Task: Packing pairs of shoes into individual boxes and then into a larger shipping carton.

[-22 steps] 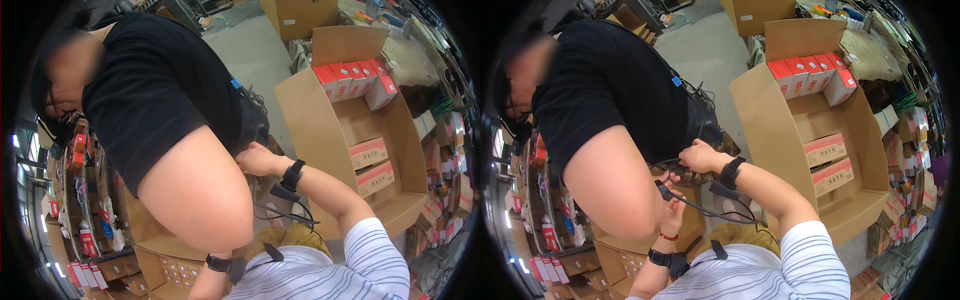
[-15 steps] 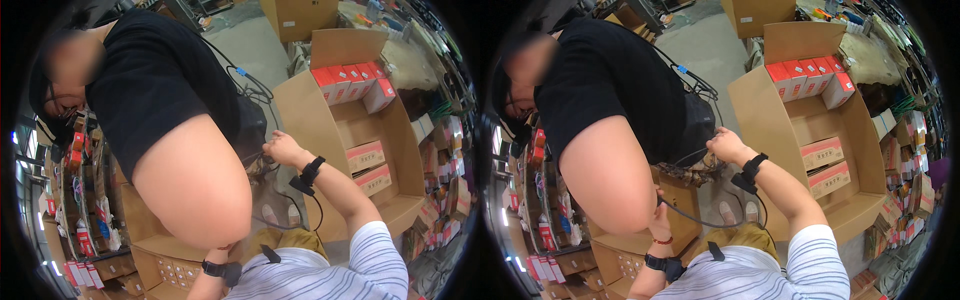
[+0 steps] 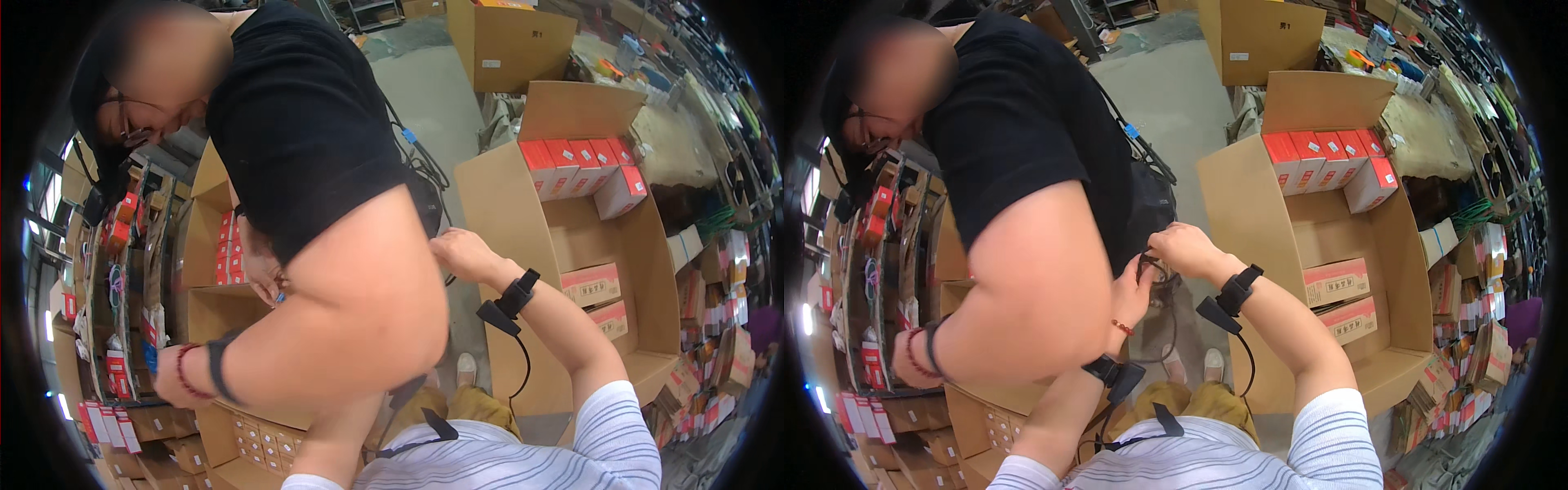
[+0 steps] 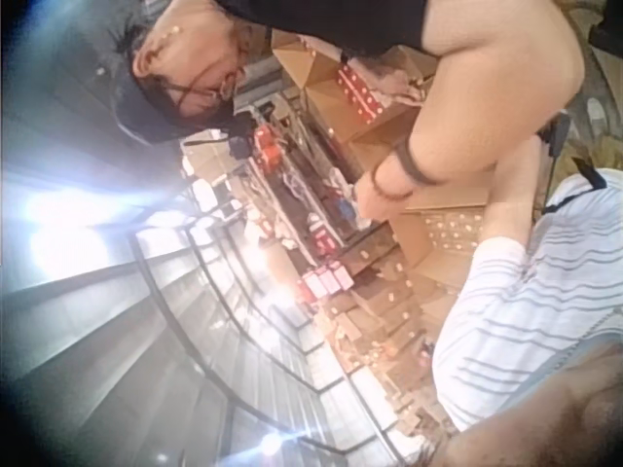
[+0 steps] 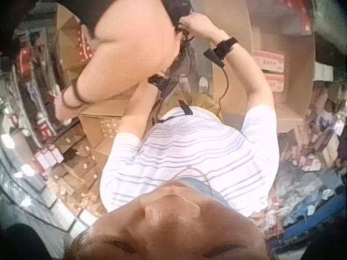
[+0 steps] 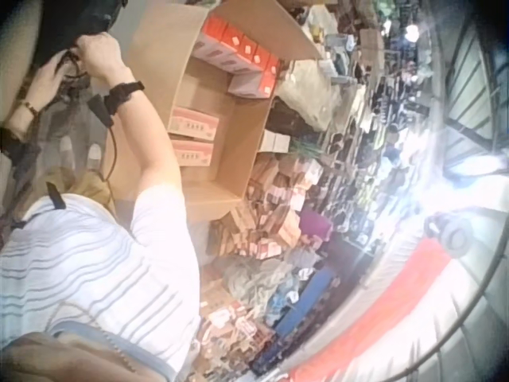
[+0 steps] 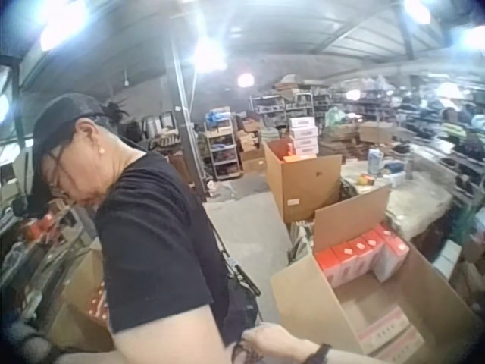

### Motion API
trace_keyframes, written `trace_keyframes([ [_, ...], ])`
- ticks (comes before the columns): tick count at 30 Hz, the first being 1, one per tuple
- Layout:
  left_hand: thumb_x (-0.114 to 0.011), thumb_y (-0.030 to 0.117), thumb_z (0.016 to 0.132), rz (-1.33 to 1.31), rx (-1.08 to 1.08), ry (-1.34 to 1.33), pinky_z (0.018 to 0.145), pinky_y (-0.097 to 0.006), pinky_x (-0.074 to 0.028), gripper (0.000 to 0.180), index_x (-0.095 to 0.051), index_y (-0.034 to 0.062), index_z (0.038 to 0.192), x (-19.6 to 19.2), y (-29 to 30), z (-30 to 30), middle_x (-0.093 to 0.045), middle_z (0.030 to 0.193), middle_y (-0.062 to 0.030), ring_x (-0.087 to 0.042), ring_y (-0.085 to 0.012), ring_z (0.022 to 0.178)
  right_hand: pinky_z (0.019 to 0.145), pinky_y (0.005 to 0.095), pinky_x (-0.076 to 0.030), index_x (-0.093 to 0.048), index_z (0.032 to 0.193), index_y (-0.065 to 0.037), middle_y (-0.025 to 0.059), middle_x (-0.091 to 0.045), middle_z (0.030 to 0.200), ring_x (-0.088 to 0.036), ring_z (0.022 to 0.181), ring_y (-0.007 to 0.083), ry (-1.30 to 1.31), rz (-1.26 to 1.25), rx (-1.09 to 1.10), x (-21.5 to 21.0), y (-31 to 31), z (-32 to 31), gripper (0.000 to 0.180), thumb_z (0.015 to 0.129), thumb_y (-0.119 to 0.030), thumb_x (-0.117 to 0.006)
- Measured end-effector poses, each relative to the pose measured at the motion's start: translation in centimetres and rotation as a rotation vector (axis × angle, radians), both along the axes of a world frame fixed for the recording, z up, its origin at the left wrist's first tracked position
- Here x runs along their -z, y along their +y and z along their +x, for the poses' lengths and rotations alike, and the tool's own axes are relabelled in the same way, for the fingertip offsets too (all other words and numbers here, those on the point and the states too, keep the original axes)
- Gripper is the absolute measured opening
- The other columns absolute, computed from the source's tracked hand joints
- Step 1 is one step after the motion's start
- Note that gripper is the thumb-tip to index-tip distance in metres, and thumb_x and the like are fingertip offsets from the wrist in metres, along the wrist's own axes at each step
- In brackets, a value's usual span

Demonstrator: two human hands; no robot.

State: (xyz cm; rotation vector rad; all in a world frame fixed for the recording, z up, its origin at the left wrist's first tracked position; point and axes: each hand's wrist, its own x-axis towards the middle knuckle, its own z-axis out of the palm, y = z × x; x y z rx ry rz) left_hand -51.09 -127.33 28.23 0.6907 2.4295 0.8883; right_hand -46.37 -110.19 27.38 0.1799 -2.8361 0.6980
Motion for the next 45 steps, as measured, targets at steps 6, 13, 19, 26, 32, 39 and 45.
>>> trace_keyframes([
  [6, -0.052, 0.015, 0.093, 0.258, 0.138, -0.167, 0.081, -0.036, -0.049, 0.023, -0.055, 0.0002, 0.11, 1.0, 0.3, -2.4, -0.063, 0.101, -0.0135, -0.061, -0.0257, 0.098, 0.08, 0.0433, -0.044, -0.059, 0.094, -0.007, 0.0131, -0.064, 0.081, -0.059, 0.079, 0.0356, -0.04, -0.297, -0.033, -0.7, 0.4, -0.4, 0.011, 0.089, -0.017, -0.055],
  [13, -0.043, 0.029, 0.1, 0.891, -0.136, -0.9, 0.076, -0.035, -0.05, 0.026, -0.052, 0.0048, 0.102, 0.7, 0.5, -2.8, -0.049, 0.076, 0.0005, -0.048, -0.0107, 0.072, 0.065, 0.0412, -0.049, -0.057, 0.092, -0.007, 0.014, -0.063, 0.076, -0.062, 0.074, 0.033, 0.08, -0.523, 0.143, -1.1, -1.8, -2.2, 0.009, 0.09, -0.016, -0.055],
  [19, -0.039, 0.04, 0.099, 0.942, -0.187, -1.103, 0.057, -0.022, -0.033, 0.037, -0.05, 0.0058, 0.093, 1.1, -0.7, -3.7, -0.037, 0.067, 0.0038, -0.033, -0.0072, 0.061, 0.064, 0.0409, -0.049, -0.058, 0.089, -0.006, 0.0137, -0.063, 0.075, -0.063, 0.073, 0.0327, 0.099, -0.625, 0.209, -1.4, -3.1, -2.7, 0.011, 0.088, -0.017, -0.058],
  [26, -0.042, 0.035, 0.099, 1.289, -0.541, -1.301, 0.058, -0.023, -0.04, 0.029, -0.056, 0.0095, 0.099, 6.1, -2.4, -5.2, -0.054, 0.076, 0.0013, -0.048, -0.0077, 0.062, 0.067, 0.04, -0.05, -0.063, 0.09, -0.004, 0.011, -0.063, 0.087, -0.062, 0.078, 0.0319, 0.371, -0.298, 0.005, -7.5, -10.3, -6.8, 0.016, 0.078, -0.014, -0.068],
  [32, -0.042, 0.038, 0.098, 1.203, -0.845, -1.17, 0.061, -0.025, -0.043, 0.034, -0.058, 0.0093, 0.104, 5.4, -5.9, -4.5, -0.057, 0.075, 0.0012, -0.051, -0.0082, 0.063, 0.063, 0.0336, -0.053, -0.043, 0.115, 0.005, 0.0152, -0.061, 0.078, -0.065, 0.064, 0.024, -0.218, -0.918, 0.412, -4.9, -18.7, -11.2, 0.061, 0.084, -0.042, -0.066],
  [39, -0.042, 0.041, 0.098, 0.535, -0.546, -0.563, 0.063, -0.026, -0.045, 0.038, -0.058, 0.0072, 0.108, 7.4, -6.9, -7.7, -0.059, 0.078, -0.0003, -0.054, -0.0109, 0.067, 0.06, 0.0272, -0.055, -0.046, 0.11, 0.003, 0.0127, -0.061, 0.081, -0.063, 0.064, 0.0179, -0.69, -1.842, 0.44, -7.2, -21.4, -10.6, 0.056, 0.086, -0.045, -0.062],
  [45, -0.044, 0.039, 0.098, 0.372, -0.228, -0.222, 0.064, -0.029, -0.046, 0.041, -0.058, 0.0017, 0.107, 8.5, -3.9, -6.5, -0.06, 0.078, -0.0021, -0.056, -0.0158, 0.067, 0.063, 0.0228, -0.053, -0.06, 0.096, 0.0, 0.006, -0.061, 0.078, -0.062, 0.066, 0.0127, -0.575, -1.847, 0.41, -8.6, -20.9, -8.6, 0.023, 0.089, -0.022, -0.062],
])
